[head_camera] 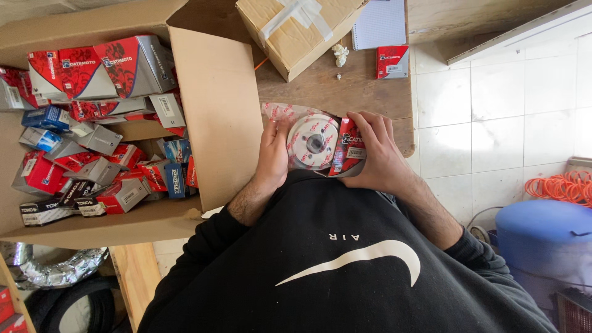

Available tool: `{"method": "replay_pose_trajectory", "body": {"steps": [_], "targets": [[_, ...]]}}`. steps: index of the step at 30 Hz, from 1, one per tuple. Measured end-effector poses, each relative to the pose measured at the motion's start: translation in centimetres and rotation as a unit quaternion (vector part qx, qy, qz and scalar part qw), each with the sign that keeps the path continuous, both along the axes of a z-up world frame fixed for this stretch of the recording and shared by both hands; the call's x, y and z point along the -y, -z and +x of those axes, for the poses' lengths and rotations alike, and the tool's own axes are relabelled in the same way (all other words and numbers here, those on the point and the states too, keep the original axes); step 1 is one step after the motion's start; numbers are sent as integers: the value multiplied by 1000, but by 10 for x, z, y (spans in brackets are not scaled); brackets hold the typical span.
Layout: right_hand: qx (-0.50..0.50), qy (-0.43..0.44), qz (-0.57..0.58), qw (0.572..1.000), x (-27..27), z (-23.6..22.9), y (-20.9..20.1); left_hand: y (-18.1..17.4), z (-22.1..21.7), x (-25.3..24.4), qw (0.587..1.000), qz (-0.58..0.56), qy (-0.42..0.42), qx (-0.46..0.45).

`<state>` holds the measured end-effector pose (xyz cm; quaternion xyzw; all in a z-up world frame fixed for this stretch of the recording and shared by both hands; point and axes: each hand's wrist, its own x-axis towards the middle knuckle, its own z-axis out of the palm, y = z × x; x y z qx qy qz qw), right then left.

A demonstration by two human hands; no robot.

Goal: The person unpacks small boxes from a large cardboard carton, removes the wrapped contents, and places the boxes on a wooden shelf. They repeat this process for several items, including a circular part and a small black component, arranging them among other similar boxes on the shelf.

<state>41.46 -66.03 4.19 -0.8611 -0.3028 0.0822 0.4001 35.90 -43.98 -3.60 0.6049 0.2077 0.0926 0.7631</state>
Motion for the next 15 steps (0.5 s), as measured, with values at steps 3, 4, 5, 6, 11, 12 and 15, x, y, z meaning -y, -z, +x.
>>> {"method": "replay_pose_trajectory", "body": {"steps": [3,4,5,6,11,12,15], "targets": [[8,-12,6,1000,6,7,0,4,-5,5,992,-116,18,-35],[7,-16,6,1000,8,8,1,1,-7,6,992,-117,14,-35],[4,-23,24,999,10,9,2,-2,-8,7,994,-97,47,-28],[1,-29,43,999,12,10,2,-4,-9,8,993,-77,81,-22],[17,-42,66,997,16,15,1,-26,-9,14,991,-96,82,37],[29,-47,77,996,17,16,1,-29,-9,15,992,-79,86,54],[42,-55,77,995,19,18,1,-36,-10,18,990,-101,83,60]]}}
